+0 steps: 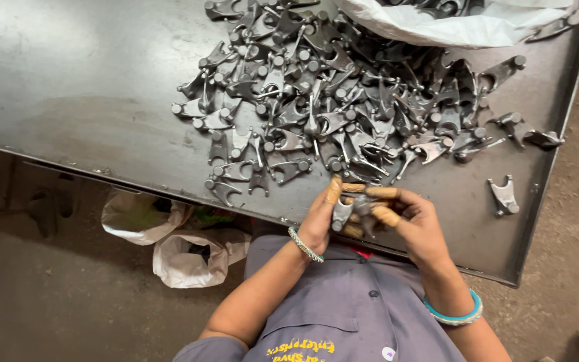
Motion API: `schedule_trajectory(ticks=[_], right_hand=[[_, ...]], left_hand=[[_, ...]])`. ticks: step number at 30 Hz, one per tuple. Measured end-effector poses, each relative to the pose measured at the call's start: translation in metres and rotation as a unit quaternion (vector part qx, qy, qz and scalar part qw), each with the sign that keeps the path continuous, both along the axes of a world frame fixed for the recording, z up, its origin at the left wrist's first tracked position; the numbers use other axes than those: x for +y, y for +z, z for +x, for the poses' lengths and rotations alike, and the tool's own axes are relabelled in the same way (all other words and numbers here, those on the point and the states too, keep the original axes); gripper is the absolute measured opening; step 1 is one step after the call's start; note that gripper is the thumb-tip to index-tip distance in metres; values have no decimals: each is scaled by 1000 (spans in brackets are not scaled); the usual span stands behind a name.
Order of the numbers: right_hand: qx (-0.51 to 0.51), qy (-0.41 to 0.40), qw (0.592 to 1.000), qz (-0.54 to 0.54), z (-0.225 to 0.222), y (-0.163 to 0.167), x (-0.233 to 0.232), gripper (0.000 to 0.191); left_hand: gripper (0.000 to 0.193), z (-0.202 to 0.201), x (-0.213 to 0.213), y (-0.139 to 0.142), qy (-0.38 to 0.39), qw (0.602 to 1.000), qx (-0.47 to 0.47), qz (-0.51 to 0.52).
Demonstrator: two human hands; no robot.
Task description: The person picks up cast metal fork-shaped parts one at a time from a pile on a metal table, turns each part over in both hands to view its surfaces, and sets it back down on the table. The person continues handling the parts in this way across the table.
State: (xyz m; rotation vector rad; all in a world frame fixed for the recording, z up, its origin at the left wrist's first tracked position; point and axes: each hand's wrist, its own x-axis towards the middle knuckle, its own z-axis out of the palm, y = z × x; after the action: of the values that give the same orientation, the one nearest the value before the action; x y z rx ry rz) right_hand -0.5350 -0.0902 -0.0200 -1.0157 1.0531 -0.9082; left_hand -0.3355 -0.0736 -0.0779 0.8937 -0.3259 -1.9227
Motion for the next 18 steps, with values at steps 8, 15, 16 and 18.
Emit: schedule_trajectory(ticks=[8, 15, 16, 18], right_hand=[[497, -18, 783, -375, 42, 19, -17, 26], [450, -68, 875, -165, 6, 9, -6, 23], [409, -83, 901, -116, -1, 9, -6, 24], [408, -100, 903, -91, -9, 11, -3, 29]], left_hand=[[36, 29, -4, 9, 34, 997, -63, 24], [46, 37, 4, 24, 46, 979, -193, -54], [47, 37, 4, 26, 30, 976, -211, -32], [48, 34, 4, 28, 43, 973, -225, -39]])
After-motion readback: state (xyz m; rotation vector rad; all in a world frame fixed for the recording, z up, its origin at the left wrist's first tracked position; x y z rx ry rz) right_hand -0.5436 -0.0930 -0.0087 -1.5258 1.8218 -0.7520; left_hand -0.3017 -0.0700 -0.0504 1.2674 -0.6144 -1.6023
